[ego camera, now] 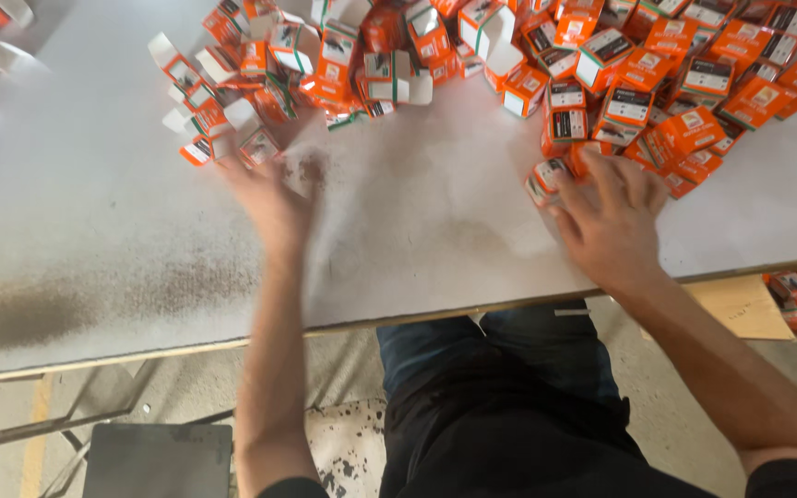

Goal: The person picks up flat, pre-cut orange cardboard cartons from a pile on the table, folds the side flaps and tabs to open each into a rectangular box, and sets the finished box back onto the table, repeating this with one carton at a time.

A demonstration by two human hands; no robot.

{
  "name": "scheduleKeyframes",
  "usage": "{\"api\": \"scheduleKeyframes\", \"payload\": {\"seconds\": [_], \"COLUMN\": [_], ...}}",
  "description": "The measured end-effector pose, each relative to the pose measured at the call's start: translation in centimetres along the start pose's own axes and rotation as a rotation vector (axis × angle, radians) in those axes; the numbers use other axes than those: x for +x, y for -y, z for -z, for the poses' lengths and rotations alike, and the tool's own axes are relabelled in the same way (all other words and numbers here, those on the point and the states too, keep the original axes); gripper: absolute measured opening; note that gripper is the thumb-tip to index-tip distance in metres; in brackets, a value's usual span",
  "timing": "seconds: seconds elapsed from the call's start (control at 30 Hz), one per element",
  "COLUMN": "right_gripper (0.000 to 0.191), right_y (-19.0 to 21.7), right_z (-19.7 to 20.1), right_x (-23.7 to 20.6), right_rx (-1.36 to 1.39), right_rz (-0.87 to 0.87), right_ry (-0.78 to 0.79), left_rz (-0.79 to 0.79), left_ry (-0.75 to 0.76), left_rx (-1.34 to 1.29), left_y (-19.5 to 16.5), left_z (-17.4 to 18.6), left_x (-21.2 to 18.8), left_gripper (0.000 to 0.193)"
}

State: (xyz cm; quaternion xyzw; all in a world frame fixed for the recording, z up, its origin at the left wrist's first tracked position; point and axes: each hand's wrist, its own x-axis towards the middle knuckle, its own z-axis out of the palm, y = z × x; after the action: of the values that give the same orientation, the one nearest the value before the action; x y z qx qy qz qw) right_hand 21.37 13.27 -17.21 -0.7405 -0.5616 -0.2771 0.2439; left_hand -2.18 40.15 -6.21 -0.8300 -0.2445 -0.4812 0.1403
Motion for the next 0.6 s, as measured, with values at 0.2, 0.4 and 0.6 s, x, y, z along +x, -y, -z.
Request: {"api": "scheduleKeyframes", "payload": {"seconds": [0.2,0.4,0.6], "right_gripper": [0.041,0.033,0.034], "right_y": [0.8,1.4,4.8], "right_z": [-1.7,-1.2,0.0], "right_x": [-1.5,-0.8,3.7], "right_rx": [0.293,0.343,0.488], "right_rz": [0.068,0.042,0.120], "right_ry": [0.050,0.108,0.125], "left_rz": [0.713,0.705,0.359], "left_ry": [0.431,0.818,0.914], "left_rx": [-0.145,-0.289,-0.102], "left_y": [5.2,2.1,-0.5], "left_z": [-0.1,-2.1,-1.6], "left_x": [8.2,8.7,4.6], "left_gripper": [0.098,0.074,0.077]}}
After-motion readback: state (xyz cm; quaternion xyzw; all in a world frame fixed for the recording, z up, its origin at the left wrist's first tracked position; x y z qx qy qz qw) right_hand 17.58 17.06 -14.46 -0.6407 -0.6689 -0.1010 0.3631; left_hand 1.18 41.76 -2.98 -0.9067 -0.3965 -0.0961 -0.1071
